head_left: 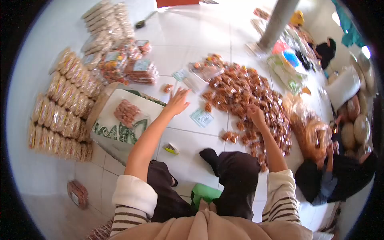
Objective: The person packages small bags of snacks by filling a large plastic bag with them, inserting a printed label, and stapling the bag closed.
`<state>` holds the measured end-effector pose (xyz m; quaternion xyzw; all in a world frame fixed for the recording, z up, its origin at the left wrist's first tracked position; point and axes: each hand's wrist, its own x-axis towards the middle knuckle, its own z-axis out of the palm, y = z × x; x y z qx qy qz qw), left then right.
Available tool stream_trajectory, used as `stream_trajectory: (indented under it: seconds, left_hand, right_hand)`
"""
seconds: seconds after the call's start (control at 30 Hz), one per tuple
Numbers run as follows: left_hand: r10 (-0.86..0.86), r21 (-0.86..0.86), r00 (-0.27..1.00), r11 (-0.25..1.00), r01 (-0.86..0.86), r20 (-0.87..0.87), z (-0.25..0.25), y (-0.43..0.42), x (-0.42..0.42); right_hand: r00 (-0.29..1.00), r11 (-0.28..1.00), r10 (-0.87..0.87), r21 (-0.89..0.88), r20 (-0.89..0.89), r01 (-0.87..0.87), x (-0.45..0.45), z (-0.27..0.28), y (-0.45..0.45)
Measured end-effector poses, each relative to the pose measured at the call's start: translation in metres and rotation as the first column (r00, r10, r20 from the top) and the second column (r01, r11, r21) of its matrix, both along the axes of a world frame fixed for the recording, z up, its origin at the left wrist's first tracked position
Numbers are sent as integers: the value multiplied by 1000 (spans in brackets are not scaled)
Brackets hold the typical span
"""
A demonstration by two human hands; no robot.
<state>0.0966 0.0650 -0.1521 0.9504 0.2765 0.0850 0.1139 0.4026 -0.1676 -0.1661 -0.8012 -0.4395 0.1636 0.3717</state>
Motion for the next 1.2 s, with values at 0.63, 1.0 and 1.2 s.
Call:
stream_trajectory:
  seconds: [0.63,1.0,1.2]
  left_hand:
    - [255,-461,965,864,-201,57,-240,-200,169]
    - [546,-976,813,180,125,205,-150,-158,167]
    - [621,-858,629,149,492,468,-40,-125,151]
  right_hand:
    - [763,771,-630,2,-146,637,-82,-242,-45]
    - [283,867,-140,21,-949,498,-57,-123,-33]
    - [529,892,91,306,-844,333,-40,-23,-1]
